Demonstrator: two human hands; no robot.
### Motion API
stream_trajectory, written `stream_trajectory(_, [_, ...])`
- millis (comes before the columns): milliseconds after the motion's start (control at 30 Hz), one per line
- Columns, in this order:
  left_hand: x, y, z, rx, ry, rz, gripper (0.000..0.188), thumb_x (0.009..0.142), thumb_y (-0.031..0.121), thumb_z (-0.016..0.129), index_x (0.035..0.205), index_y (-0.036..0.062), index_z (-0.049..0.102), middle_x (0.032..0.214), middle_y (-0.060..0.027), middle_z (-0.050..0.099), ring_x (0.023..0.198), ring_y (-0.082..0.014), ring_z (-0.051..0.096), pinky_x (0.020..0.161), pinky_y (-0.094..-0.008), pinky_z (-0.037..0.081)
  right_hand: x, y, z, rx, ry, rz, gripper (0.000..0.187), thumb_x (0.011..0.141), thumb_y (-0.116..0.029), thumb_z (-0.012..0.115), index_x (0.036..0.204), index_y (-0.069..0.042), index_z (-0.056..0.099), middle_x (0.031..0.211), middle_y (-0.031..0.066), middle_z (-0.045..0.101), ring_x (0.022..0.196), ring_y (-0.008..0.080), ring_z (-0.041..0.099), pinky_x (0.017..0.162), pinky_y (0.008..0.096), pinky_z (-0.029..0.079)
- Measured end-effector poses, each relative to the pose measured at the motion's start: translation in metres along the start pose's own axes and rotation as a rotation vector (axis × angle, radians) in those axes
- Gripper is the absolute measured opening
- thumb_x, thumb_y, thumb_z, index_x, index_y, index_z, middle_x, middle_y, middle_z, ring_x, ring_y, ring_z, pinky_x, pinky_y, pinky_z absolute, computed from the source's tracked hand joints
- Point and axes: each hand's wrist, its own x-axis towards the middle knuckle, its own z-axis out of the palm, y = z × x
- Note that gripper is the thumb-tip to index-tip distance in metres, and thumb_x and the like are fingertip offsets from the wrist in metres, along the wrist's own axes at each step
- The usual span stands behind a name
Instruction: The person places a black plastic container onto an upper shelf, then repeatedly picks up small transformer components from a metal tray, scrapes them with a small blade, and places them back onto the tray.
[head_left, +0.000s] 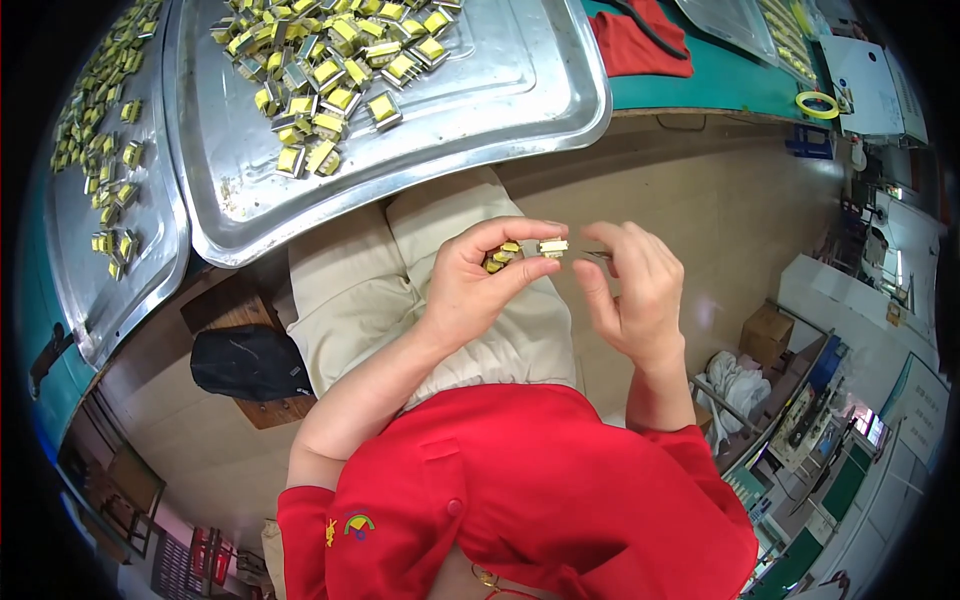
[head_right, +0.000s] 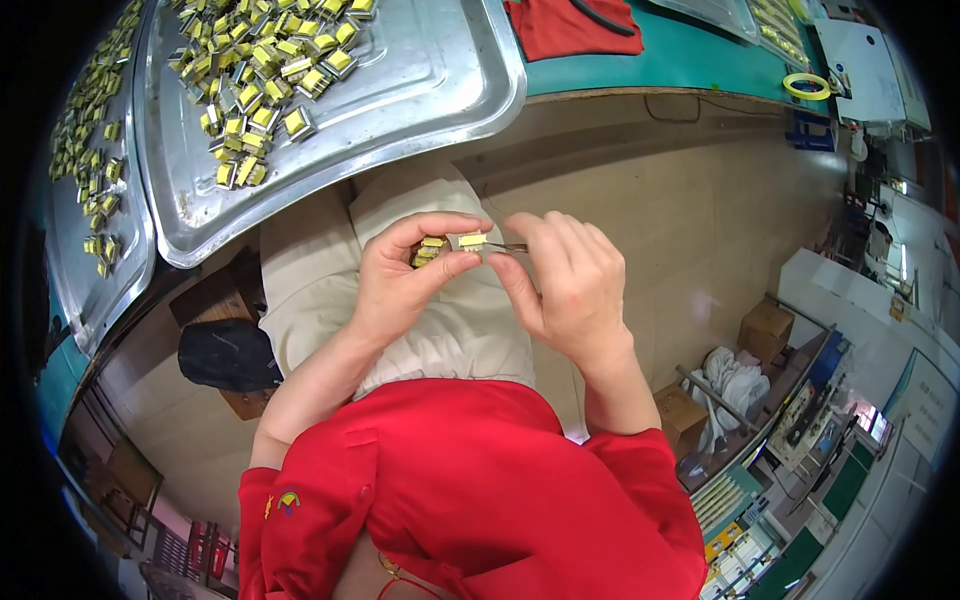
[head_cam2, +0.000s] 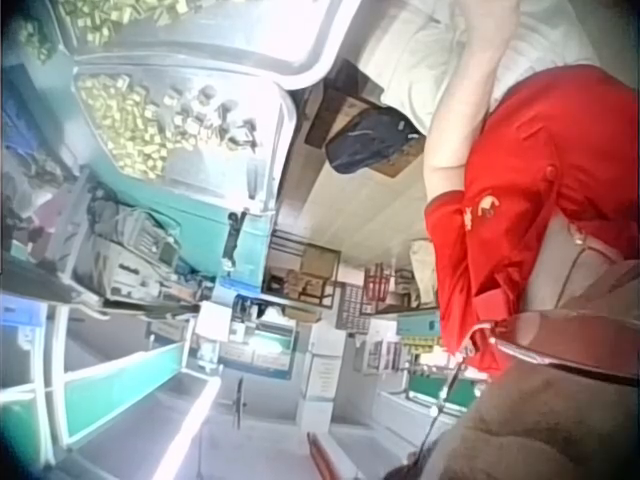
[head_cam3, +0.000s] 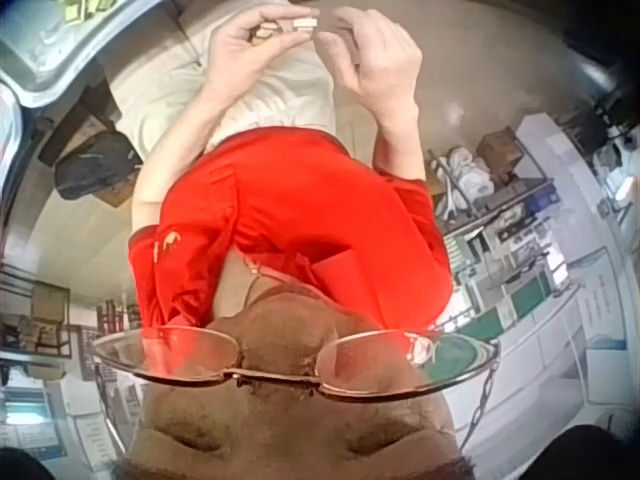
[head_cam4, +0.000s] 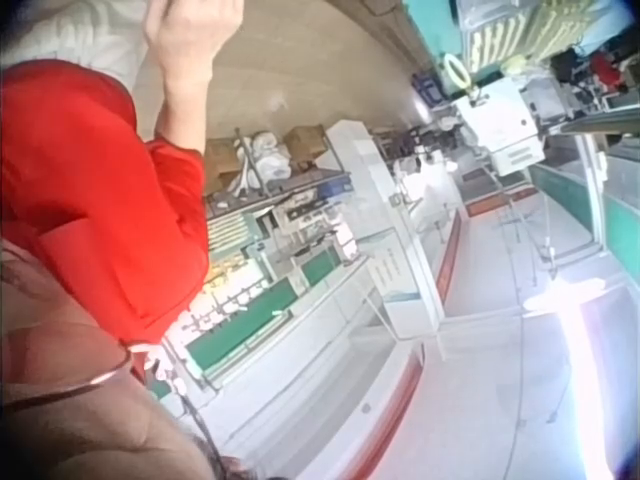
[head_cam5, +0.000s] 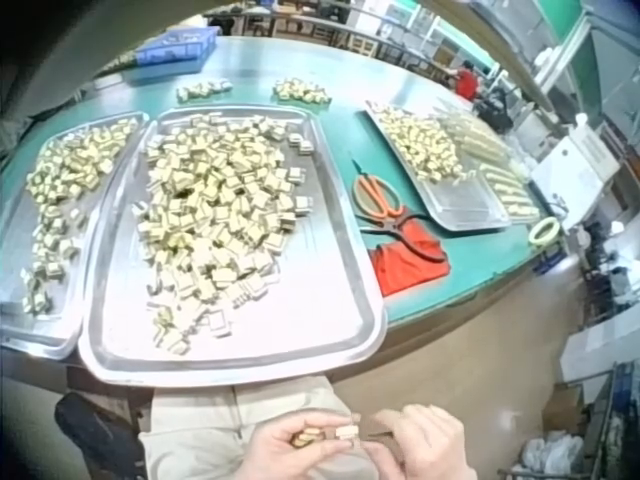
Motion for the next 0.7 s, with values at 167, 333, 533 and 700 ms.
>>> stream_trajectory(167, [0.002,0.005,0.0,-0.043,-0.013,-0.021,0.025,0.08,-0.002,0.064,0.105,0.0012,0.063,0.106,-0.007,0.064,0.095,-0.0103,0.059,0.083,-0.025,0.049,-0.004,0.004,-0.001,0.169,-0.006,0.086,0.012,0.087,-0.012,0.057,0.086,0.0,0.057,0.065,0.0088,0.05,0.049,0.0222,0.045,0.045,0.0322,0.034])
stream_trajectory(333, [0.002,-0.001,-0.002,-0.07,-0.033,-0.009,0.029,0.081,-0.002,0.063,0.11,0.0018,0.061,0.106,-0.0067,0.064,0.097,-0.0103,0.059,0.083,-0.0249,0.049,-0.001,0.002,-0.001,0.156,0.004,0.08,0.009,0.087,-0.009,0.056,0.085,0.0,0.057,0.064,0.0083,0.049,0.048,0.0211,0.044,0.045,0.0313,0.034])
stream_trajectory(533, [0.001,-0.003,0.0,-0.121,-0.011,-0.008,0.033,0.082,-0.001,0.064,0.114,0.0019,0.059,0.103,-0.0069,0.065,0.095,-0.0105,0.059,0.082,-0.0246,0.049,-0.003,0.001,-0.003,0.128,-0.008,0.086,0.016,0.087,-0.016,0.059,0.084,-0.001,0.058,0.064,0.0076,0.05,0.049,0.021,0.045,0.045,0.0308,0.036])
stream_trajectory(700, [0.001,-0.006,0.0,-0.039,0.047,-0.006,0.03,0.081,0.001,0.066,0.11,0.0013,0.061,0.102,-0.0068,0.065,0.093,-0.0102,0.06,0.08,-0.023,0.048,-0.003,-0.005,0.0,0.057,-0.022,0.022,0.021,0.085,-0.023,0.06,0.082,-0.002,0.059,0.066,0.0082,0.052,0.052,0.0242,0.049,0.048,0.0332,0.038])
